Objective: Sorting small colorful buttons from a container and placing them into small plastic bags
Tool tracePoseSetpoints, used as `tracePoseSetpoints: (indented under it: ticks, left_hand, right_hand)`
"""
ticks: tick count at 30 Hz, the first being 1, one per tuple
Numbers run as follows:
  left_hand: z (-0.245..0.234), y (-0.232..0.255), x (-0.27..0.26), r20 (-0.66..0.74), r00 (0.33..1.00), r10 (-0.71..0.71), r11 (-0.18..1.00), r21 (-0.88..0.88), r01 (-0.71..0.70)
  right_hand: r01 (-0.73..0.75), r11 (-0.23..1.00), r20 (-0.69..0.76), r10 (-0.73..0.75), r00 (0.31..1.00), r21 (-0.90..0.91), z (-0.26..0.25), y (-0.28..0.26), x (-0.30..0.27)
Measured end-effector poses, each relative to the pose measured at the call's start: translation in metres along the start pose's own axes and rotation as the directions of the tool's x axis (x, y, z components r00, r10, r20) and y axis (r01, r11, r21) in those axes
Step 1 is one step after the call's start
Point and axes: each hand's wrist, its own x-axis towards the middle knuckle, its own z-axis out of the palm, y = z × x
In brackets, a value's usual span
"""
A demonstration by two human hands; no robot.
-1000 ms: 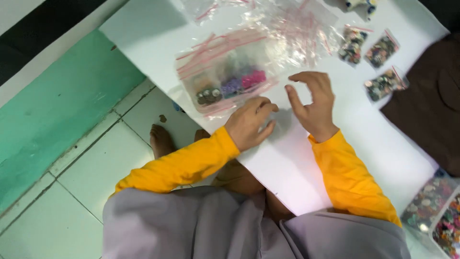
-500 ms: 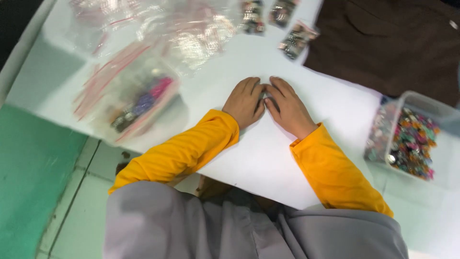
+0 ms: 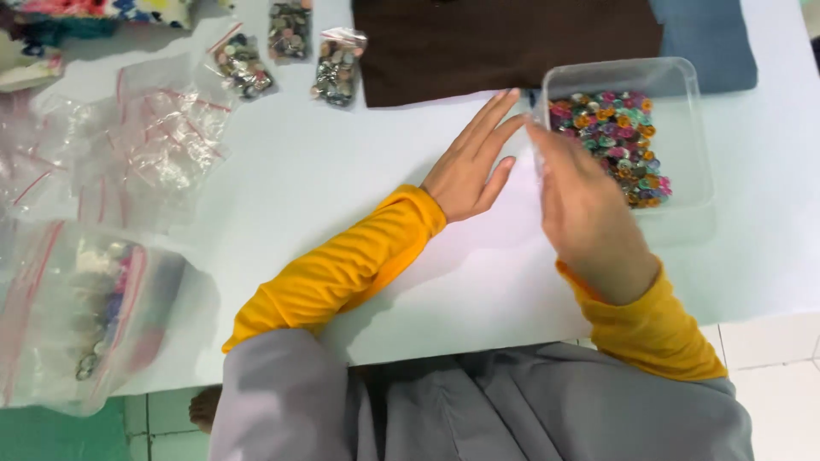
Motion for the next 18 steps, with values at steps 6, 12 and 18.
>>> tracePoseSetpoints:
  ticks: [6,12,18]
  left_hand:
    - [0.078,-0.007,0.085,0.458,0.889,0.0,0.993,0.105,-0.054]
    - [0.125,-0.013,0.118,0.7,0.486,-0.524,0.796,0.605,-0.013]
    - [0.187,-0.031,0.097,0.451,0.696,-0.558,0.619,0.786,-0.013]
  right_hand:
    - [-0.232,0.973,0.375,0.213,0.902,0.006,-0.052,0.116,0.007]
    - [-0.361,0.929,0.616,0.33,0.715,-0.078,-0.02,0.19,0.016]
    - [-0.166,0.985,0.428,0.129,0.895,0.051,0.013,0.234,0.002]
